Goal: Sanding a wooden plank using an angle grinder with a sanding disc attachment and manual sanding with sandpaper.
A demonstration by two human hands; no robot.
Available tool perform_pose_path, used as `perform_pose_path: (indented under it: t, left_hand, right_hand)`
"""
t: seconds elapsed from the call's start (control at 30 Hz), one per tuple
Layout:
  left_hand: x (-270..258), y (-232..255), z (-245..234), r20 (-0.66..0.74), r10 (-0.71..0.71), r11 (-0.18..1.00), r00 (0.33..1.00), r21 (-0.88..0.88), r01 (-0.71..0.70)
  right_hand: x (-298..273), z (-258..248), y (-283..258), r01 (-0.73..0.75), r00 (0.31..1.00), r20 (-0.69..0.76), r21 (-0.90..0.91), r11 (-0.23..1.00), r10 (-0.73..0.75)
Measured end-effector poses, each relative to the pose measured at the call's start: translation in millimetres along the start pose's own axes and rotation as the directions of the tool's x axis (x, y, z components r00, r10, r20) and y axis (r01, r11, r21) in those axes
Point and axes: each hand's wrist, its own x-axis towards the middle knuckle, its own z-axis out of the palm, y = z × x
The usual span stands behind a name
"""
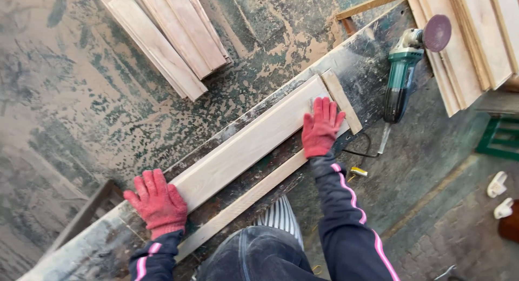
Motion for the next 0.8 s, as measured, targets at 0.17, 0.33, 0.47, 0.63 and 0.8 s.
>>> perform_pose_path:
  t: [0.17,0.33,0.47,0.63,0.8]
  left_hand:
    - [6.2,5.6,-6.6,-0.025,-0.007,1.000,1.000,0.006,0.007]
    - [1.3,4.9,-4.0,-0.009,-0.022,1.000,1.000,0.006,0.022]
    - [0.7,7.0,-6.7,-0.015,-0.021,1.000,1.000,0.018,0.021]
    - [-12.1,-13.8,32.6,-0.103,0.009,0.999,0.995,0.051,-0.004]
    - [-17.4,-18.4,38.3,-0.129,0.004,0.994,0.992,0.106,0.010]
  right_hand:
    - [-72.8,-51.8,-89.5,0.140,0.988,-0.099,0.248,0.958,-0.119]
    - [21.4,-22.6,2.2,-0.047,0.995,-0.081,0.156,0.987,0.061]
    - [-19.0,-42.0,-63.1,0.105,0.990,-0.122,0.306,0.946,-0.071]
    - [-102.4,-22.3,-141.5,0.329,0.918,0.035,0.492,0.806,-0.395]
    - [37.5,-15.8,-15.7,0.175,0.980,0.107,-0.058,0.983,-0.169]
